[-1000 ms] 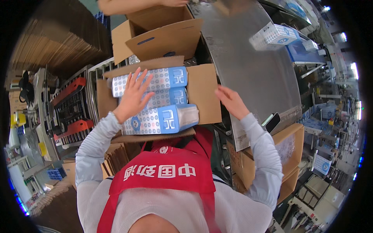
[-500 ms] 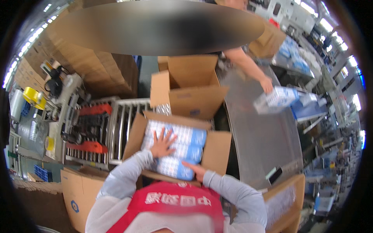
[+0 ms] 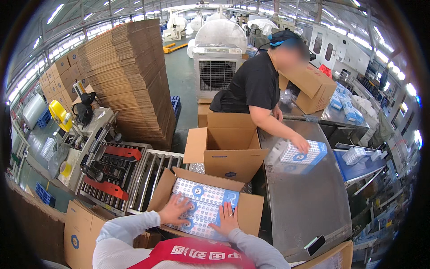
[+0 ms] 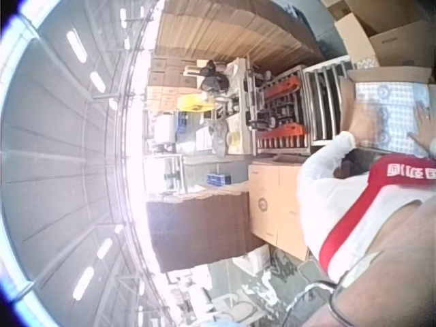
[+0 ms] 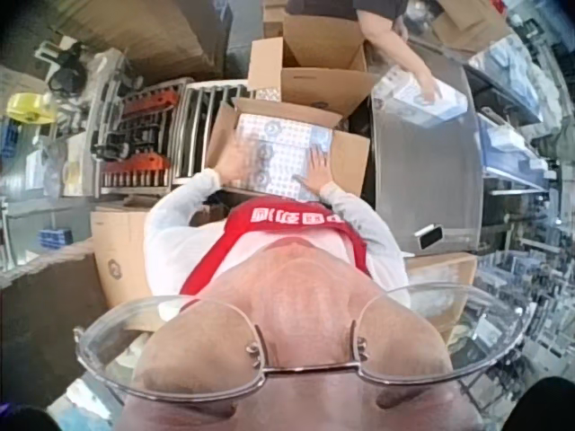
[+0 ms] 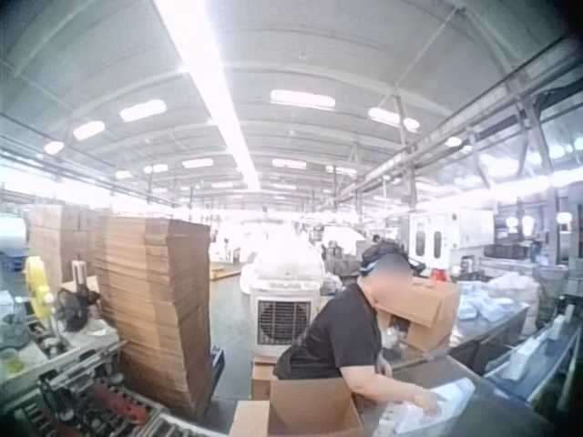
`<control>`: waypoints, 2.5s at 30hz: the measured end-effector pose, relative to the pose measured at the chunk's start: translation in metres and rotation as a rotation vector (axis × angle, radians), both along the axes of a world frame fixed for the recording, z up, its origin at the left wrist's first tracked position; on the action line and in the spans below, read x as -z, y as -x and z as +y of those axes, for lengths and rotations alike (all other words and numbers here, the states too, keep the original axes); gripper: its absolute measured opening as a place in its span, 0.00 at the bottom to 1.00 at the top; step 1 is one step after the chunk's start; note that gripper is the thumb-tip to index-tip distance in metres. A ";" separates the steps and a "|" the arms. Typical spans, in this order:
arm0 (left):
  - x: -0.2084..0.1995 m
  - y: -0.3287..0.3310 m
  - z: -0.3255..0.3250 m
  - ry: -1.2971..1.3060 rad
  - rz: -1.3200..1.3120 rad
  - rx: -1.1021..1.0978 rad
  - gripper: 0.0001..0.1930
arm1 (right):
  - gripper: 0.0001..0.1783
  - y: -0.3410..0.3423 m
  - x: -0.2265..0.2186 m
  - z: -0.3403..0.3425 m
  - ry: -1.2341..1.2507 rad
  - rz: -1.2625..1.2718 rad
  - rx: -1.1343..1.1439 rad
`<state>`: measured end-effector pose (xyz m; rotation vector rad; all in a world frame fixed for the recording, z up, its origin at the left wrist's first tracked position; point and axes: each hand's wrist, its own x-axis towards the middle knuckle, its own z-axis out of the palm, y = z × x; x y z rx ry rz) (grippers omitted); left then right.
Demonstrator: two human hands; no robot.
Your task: The person packs small blue and white product boxes into larger brown cardboard boxes. They arrange the items inside, add bubble wrap for cushioning, and close the flaps of the cardboard boxes.
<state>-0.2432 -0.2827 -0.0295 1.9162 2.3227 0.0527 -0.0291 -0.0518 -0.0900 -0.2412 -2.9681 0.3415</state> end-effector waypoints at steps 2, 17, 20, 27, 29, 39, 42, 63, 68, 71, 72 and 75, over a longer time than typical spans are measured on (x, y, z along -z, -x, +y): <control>-0.058 0.014 0.000 -0.279 0.116 -0.140 0.42 | 0.50 -0.005 0.007 0.022 0.072 0.049 -0.031; -0.047 0.025 0.064 0.743 -1.191 -0.185 0.59 | 0.56 0.059 -0.022 0.013 0.347 -0.389 0.126; -0.025 0.043 0.034 0.676 -1.076 0.098 0.58 | 0.51 0.101 -0.032 0.004 0.299 -0.464 0.085; 0.024 0.052 0.013 -0.196 -0.400 -0.494 0.75 | 0.30 0.118 -0.091 0.059 -0.074 0.508 -0.099; 0.022 0.052 0.012 -0.343 -0.644 -0.552 0.76 | 0.30 0.131 -0.085 0.074 0.026 0.460 0.159; 0.035 0.044 0.027 -0.693 -1.124 -0.895 0.42 | 0.26 0.048 0.052 0.050 0.204 0.376 0.441; 0.039 0.094 0.032 -0.684 -1.568 -0.817 0.45 | 0.34 0.046 0.099 0.060 1.069 0.036 0.896; 0.043 0.335 -0.180 -0.541 0.145 -0.982 0.36 | 0.29 0.489 0.019 -0.200 0.987 0.286 0.558; 0.054 0.375 -0.194 -0.563 0.253 -1.085 0.30 | 0.36 0.540 0.036 -0.220 0.889 0.223 0.441; 0.069 0.329 -0.187 -0.596 0.127 -1.082 0.31 | 0.41 0.517 -0.009 -0.219 1.390 -0.471 0.341; 0.062 0.255 -0.159 -0.630 0.055 -0.902 0.35 | 0.40 0.490 0.032 -0.165 1.346 -0.687 0.150; 0.026 0.103 -0.191 -0.565 -0.145 -0.921 0.43 | 0.22 0.348 0.132 -0.094 1.126 -0.290 -0.229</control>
